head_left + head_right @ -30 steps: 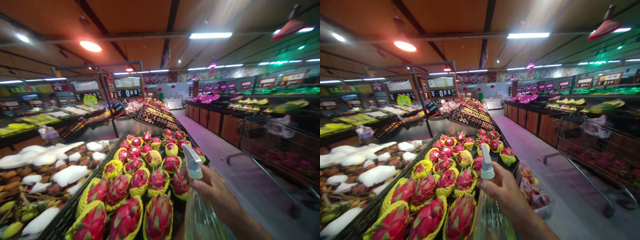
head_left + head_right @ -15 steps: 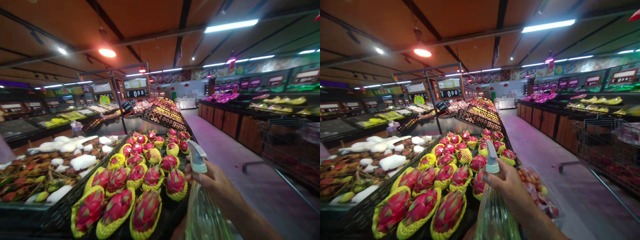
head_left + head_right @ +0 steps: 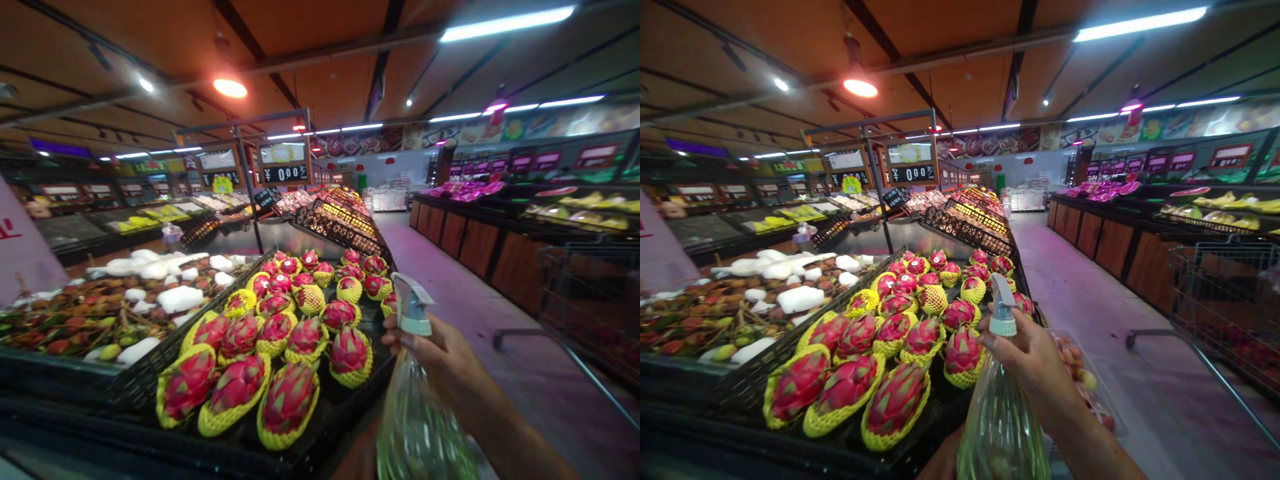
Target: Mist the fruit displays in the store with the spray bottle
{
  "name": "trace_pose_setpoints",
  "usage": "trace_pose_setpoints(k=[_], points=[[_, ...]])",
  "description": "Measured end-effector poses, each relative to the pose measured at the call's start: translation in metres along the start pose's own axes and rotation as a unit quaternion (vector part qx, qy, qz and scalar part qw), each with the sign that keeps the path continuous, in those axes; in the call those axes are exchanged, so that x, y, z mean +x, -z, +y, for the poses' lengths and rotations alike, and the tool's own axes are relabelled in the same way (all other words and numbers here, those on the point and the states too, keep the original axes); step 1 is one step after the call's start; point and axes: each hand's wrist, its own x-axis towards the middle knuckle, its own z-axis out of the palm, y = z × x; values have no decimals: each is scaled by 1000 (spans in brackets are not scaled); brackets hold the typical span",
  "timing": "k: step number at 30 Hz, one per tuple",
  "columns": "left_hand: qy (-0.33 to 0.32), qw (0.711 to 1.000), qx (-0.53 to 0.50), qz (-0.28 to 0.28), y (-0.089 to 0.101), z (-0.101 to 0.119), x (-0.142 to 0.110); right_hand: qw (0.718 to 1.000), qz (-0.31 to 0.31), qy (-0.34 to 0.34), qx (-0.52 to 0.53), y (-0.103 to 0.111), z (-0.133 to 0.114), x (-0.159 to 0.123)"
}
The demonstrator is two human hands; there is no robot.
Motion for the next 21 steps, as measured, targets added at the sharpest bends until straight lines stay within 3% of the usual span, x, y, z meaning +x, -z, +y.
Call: trace_pose_setpoints(k=[6, 14, 17, 21], points=[[22, 1000, -4, 15, 4, -21, 3, 1000, 11, -4, 0, 0, 1, 1], [79, 996, 4, 33, 27, -70, 42, 999, -33, -22, 25, -19, 2, 3], [79, 996, 1, 35, 34, -62, 18, 998, -41, -18, 38, -31, 1, 5], [50, 997, -2, 54, 32, -33, -33, 998, -62, -22, 22, -47, -2, 11]])
